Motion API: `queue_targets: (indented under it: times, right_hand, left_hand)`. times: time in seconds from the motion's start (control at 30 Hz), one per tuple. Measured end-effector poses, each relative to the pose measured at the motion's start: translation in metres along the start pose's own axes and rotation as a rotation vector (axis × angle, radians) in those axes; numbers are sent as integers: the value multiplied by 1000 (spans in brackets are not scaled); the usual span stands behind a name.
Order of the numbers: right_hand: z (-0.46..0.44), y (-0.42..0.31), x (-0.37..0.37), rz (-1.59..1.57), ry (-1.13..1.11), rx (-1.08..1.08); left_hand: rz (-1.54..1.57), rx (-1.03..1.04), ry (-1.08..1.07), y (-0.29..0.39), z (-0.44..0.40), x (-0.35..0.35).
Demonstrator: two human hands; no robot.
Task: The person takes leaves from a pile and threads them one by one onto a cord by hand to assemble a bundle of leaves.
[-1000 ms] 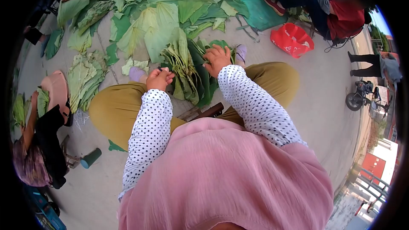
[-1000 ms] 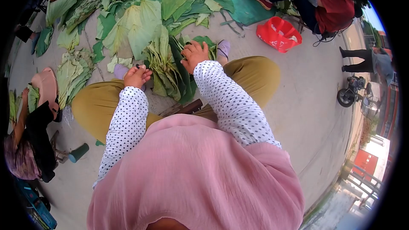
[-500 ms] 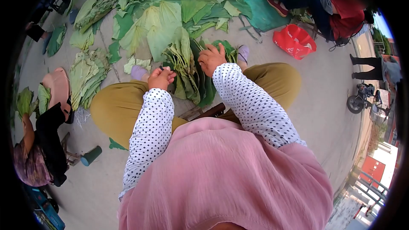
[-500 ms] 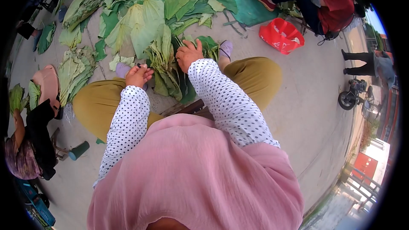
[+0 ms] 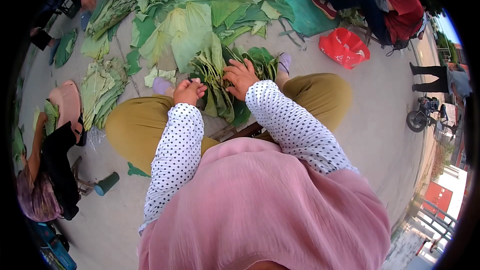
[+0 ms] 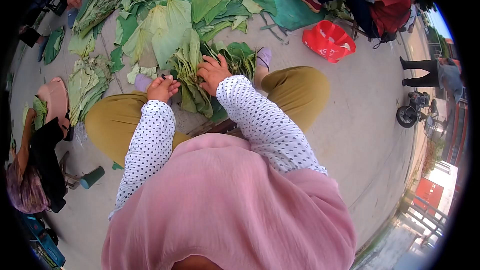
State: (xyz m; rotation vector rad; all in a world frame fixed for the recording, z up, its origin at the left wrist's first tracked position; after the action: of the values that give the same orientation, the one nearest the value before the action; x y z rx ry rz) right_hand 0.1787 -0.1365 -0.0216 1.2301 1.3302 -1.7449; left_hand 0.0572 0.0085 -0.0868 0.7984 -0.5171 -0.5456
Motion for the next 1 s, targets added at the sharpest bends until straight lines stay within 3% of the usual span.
queue_targets:
  times: [0.27,0.4,0.83,0.93,1.0]
  right_hand:
    - [20,30,-16,171,-104,146]
    - [13,17,-10,96,7,76]
    - [-3,9,-7,90,-66,78]
    - [16,33,-14,160,-105,223]
    - [15,31,-13,154,-80,206]
  left_hand:
    - [-41,8,11,0,-5,-5]
    - [-18,0,-23,0,-4,0]
    - [-29,8,17,2,-4,-6]
    - [-28,5,13,3,-2,-4]
    - [-25,0,3,4,-1,-2]
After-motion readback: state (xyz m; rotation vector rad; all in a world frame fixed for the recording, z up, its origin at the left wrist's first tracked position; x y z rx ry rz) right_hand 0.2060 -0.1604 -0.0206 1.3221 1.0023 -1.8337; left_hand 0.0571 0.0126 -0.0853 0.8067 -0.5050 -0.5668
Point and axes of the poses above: each hand's wrist, its own z-axis away from the middle knuckle, its own x-axis out of the palm, y = z × x, the point moved 8 cm from there along -z, towards the middle knuckle, and after that the axes turned 5 degrees about -y, right-handed, at the moved point
